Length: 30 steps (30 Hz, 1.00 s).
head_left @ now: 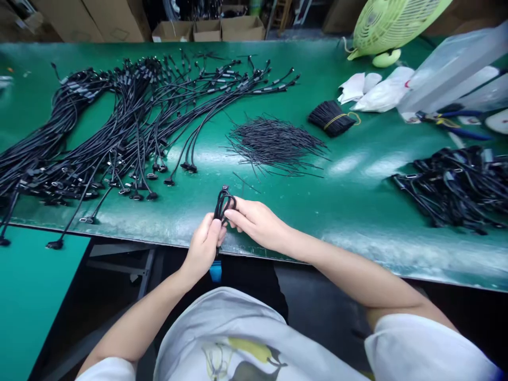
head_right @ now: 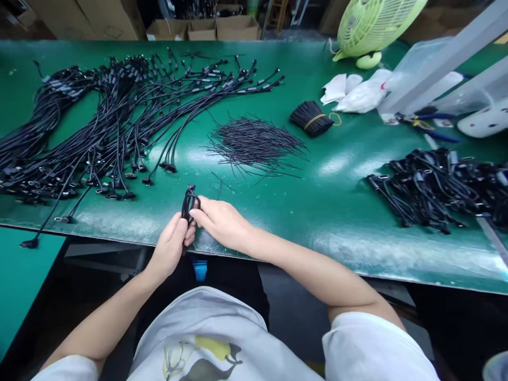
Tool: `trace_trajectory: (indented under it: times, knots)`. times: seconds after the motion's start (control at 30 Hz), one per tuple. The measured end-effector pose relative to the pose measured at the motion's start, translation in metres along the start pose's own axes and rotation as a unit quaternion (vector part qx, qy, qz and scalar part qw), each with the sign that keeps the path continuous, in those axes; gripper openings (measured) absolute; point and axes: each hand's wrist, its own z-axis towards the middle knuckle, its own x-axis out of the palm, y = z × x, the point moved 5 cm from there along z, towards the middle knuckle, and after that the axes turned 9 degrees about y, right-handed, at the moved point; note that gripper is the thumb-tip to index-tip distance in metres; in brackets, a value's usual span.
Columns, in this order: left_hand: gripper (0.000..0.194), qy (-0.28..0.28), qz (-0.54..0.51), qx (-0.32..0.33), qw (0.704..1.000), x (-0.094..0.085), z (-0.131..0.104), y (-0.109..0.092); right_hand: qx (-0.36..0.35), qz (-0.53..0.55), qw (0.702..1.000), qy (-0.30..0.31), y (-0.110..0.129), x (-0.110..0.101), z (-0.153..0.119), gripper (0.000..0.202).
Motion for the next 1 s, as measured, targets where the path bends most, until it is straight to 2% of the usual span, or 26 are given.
trace_trajectory:
  times: [0.07, 0.13, 0.27, 0.33, 0.4, 0.5, 0.57, 0.63, 0.7, 0.73, 0.8, 0.87, 0.93, 1.0]
  knots:
    - [0.038, 0.006, -0.023, 0.005, 1.0, -0.001, -0.003, -0.002, -0.022, 0.068, 0.997, 0.005, -0.001, -0.002, 0.001, 0.018]
    - [0.039, 0.031, -0.028, -0.001, 0.999, -0.002, -0.005, -0.002, -0.044, 0.109, 0.993, -0.027, -0.002, -0.003, 0.001, 0.017]
    - [0.037, 0.07, -0.016, -0.027, 0.997, -0.005, -0.01, 0.001, -0.032, 0.218, 0.973, -0.073, -0.009, 0.003, 0.002, 0.027]
    - [0.037, 0.07, -0.017, -0.038, 0.997, -0.007, -0.012, 0.001, -0.036, 0.288, 0.956, -0.053, -0.009, 0.008, 0.002, 0.041]
    - [0.038, 0.091, -0.04, -0.045, 0.994, -0.006, -0.013, 0.0, -0.071, 0.324, 0.943, -0.014, -0.005, 0.011, 0.001, 0.047]
    - [0.044, 0.166, -0.12, -0.066, 0.977, 0.003, -0.015, -0.004, -0.103, 0.349, 0.931, 0.02, -0.004, 0.008, -0.001, 0.034]
    - [0.047, 0.184, -0.176, -0.089, 0.963, 0.005, -0.015, -0.005, -0.103, 0.342, 0.934, 0.018, -0.006, 0.004, 0.0, 0.029]
    - [0.044, 0.161, -0.212, -0.107, 0.958, 0.004, -0.013, -0.004, -0.122, 0.276, 0.953, 0.0, -0.005, -0.001, 0.0, 0.028]
    - [0.039, 0.128, -0.216, -0.113, 0.961, -0.001, -0.009, 0.0, -0.168, 0.117, 0.978, -0.035, 0.003, -0.007, -0.002, 0.029]
    - [0.039, 0.118, -0.205, -0.113, 0.965, -0.004, -0.008, 0.001, -0.196, 0.009, 0.979, -0.048, 0.009, -0.008, -0.005, 0.03]
    - [0.04, 0.107, -0.15, -0.109, 0.977, -0.009, -0.006, 0.004, -0.241, -0.215, 0.946, -0.041, 0.021, -0.003, -0.01, 0.03]
    - [0.041, 0.115, -0.065, -0.101, 0.986, -0.012, -0.006, 0.003, -0.264, -0.381, 0.886, 0.002, 0.024, 0.007, -0.012, 0.027]
    - [0.039, 0.145, 0.02, -0.092, 0.985, -0.013, -0.008, -0.002, -0.261, -0.47, 0.842, 0.046, 0.021, 0.014, -0.013, 0.026]
    - [0.036, 0.181, 0.103, -0.085, 0.974, -0.011, -0.009, -0.008, -0.254, -0.508, 0.821, 0.066, 0.017, 0.017, -0.013, 0.027]
